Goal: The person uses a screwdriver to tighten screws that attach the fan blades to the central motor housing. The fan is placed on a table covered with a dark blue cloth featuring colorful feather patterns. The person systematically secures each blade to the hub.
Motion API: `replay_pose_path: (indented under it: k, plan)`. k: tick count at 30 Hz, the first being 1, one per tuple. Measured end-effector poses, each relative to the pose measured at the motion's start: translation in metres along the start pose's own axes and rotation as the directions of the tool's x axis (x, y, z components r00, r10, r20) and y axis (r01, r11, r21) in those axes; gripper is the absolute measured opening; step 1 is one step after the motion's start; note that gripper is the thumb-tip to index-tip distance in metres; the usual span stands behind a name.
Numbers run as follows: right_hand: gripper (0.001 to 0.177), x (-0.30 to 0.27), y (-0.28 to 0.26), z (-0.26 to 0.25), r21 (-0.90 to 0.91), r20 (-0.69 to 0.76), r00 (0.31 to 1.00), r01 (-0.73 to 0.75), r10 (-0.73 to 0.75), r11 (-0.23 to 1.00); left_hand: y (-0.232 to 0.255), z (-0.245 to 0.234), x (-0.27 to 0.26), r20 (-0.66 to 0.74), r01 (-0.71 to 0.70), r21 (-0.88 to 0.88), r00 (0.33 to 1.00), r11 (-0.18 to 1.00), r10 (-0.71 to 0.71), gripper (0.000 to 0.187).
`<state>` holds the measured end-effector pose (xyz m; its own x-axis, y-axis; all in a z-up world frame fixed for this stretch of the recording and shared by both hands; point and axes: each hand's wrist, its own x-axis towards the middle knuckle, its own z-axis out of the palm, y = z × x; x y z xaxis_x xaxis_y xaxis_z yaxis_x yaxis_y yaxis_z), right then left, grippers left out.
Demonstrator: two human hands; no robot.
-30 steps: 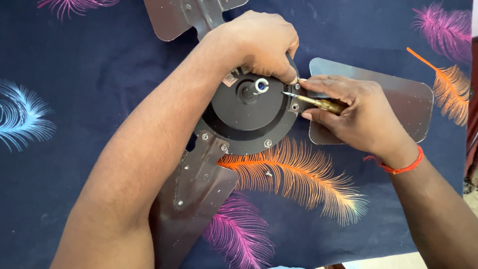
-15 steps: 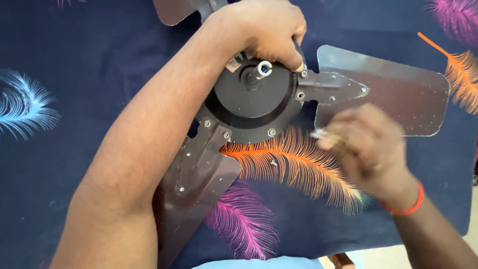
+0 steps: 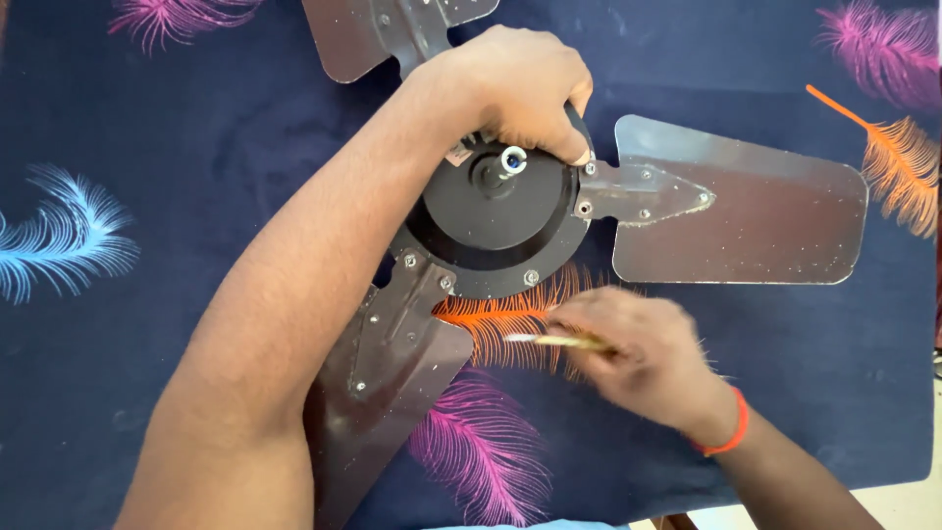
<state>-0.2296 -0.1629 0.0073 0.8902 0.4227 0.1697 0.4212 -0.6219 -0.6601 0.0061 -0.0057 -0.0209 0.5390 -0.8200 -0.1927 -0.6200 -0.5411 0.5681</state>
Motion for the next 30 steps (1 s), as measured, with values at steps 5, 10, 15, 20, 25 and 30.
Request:
replay_pose_path:
  k: [5,10,15,20,25,30]
  plan:
    - [0.019,0.02,0.007,-0.026,-0.02,-0.231,0.914,-0.348,0.334,0.937,0.001,-0.002,-0.001,0.044,0.04,-0.015,0.998,0.999,-0.039,0.048]
    - [0.018,0.044,0.022,-0.03,-0.128,-0.233,0.95,-0.241,0.207,0.962,0.002,-0.003,-0.002,0.018,0.019,0.001,1.0,1.0,-0.019,0.049]
    - [0.02,0.053,0.022,-0.025,-0.135,-0.213,0.961,-0.207,0.176,0.969,0.001,-0.003,-0.002,0.024,0.014,-0.003,1.0,1.0,-0.014,0.052]
    - [0.019,0.054,0.022,-0.028,-0.274,-0.129,0.983,-0.163,0.131,0.948,0.001,-0.004,-0.002,0.046,0.056,-0.021,0.997,0.998,-0.055,0.05]
    - [0.018,0.057,0.02,-0.031,-0.356,-0.089,0.992,-0.114,0.087,0.928,0.001,-0.005,-0.002,0.028,0.044,-0.023,0.999,0.999,-0.043,0.049]
    - [0.018,0.061,0.018,-0.03,-0.327,-0.074,0.994,-0.105,0.085,0.939,0.003,-0.005,-0.003,0.035,0.055,-0.023,0.998,0.998,-0.054,0.044]
